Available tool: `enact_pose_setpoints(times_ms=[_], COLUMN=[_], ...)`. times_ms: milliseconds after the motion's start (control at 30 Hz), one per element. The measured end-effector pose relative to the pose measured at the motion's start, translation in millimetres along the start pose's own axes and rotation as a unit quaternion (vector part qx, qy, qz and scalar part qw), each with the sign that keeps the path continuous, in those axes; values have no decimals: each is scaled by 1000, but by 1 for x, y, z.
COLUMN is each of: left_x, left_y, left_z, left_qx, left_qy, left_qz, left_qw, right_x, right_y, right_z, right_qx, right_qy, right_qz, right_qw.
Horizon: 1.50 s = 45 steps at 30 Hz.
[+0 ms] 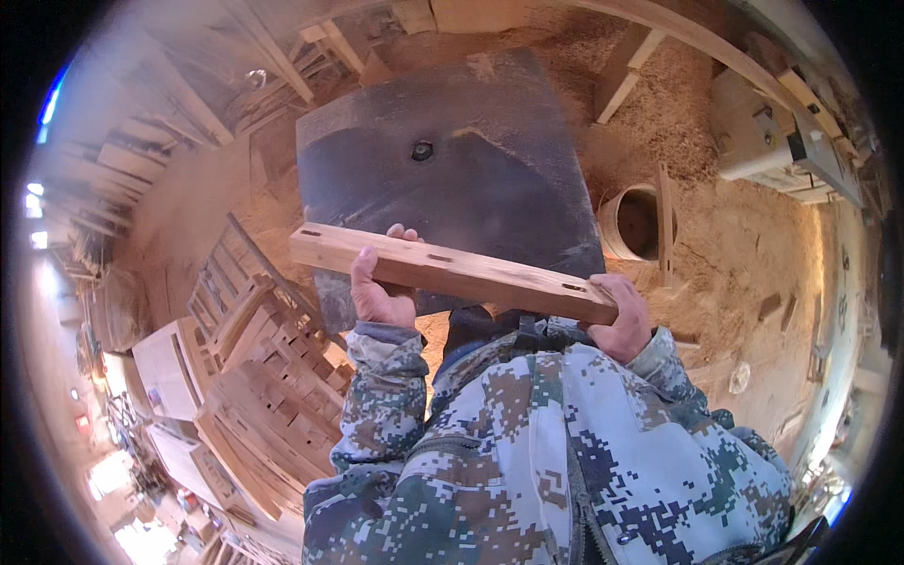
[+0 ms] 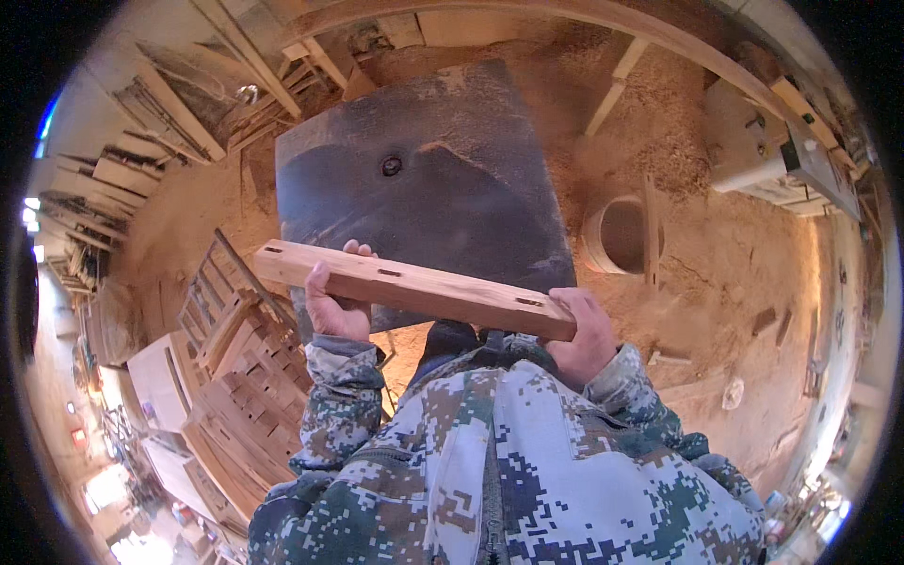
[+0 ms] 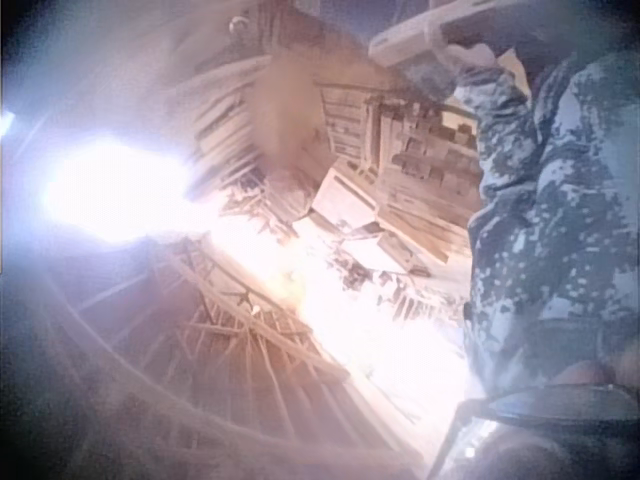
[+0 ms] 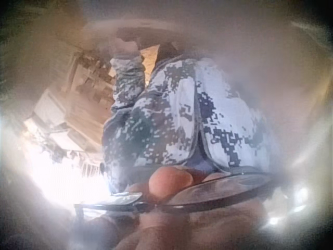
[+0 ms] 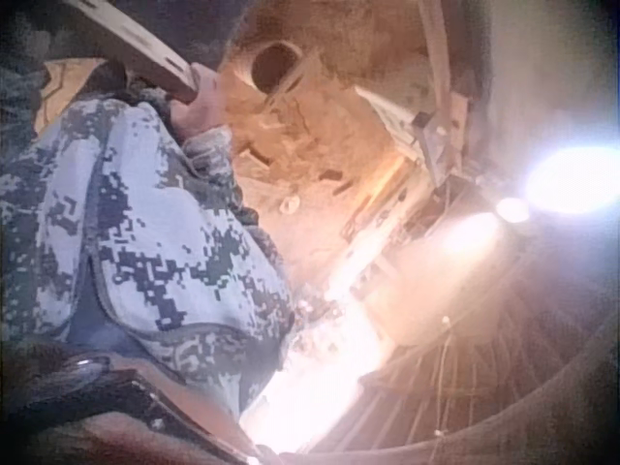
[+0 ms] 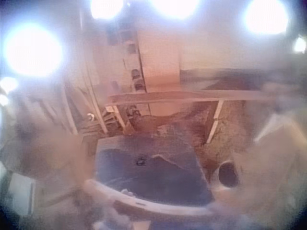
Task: The person repeatedly rubs a rectangular wooden plank against a rotating grinding wheel to smooth its surfaces. They rotate the plank to treat multiple edges and faces, then place the finished piece into a nearby bucket.
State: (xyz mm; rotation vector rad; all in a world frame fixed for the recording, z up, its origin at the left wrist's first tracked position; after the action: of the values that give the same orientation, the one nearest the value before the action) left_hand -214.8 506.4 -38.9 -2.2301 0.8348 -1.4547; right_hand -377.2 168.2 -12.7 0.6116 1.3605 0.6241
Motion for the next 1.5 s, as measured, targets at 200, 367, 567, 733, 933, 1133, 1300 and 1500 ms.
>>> enact_pose_setpoints(times_ms=[200, 367, 567, 733, 933, 1133, 1300, 1500], left_x=[21, 55, 86, 105, 132, 151, 140, 155], left_y=[4, 35, 68, 76, 89, 117, 148, 151], left_z=[34, 68, 61, 31, 17, -10, -22, -26], left_qx=[-64, -144, -242, -316, -303, 246, 182, 202], left_qy=[49, 148, 328, 436, 331, 450, 451, 436], left_qz=[-42, -70, -67, 16, 231, 731, 829, 835], left_qw=[996, 976, 911, 843, 863, 450, 276, 269], right_x=[-3, -12, 41, 98, 90, 39, 48, 53], right_y=[-10, -30, -15, 20, 40, -52, -197, -292], right_z=[4, -18, -50, -51, -41, -46, -30, 8], right_qx=[76, 193, 309, 275, 316, 505, 547, 509], right_qy=[29, 46, 168, 38, -75, -131, -145, -188], right_qz=[70, 81, -25, 228, 204, 121, 26, -121], right_qw=[994, 977, 936, 933, 924, 844, 824, 831])
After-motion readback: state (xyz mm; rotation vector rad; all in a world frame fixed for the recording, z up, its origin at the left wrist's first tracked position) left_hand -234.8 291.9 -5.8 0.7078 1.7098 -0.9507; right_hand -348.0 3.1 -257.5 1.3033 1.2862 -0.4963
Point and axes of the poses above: each hand's wrist, its own z-axis towards the middle knuckle, its own x-axis out of the palm, y = z × x, the point moved 4 cm from there along z, towards the middle knuckle, and after that the axes turned 4 degrees about -x, right-handed, at the moved point
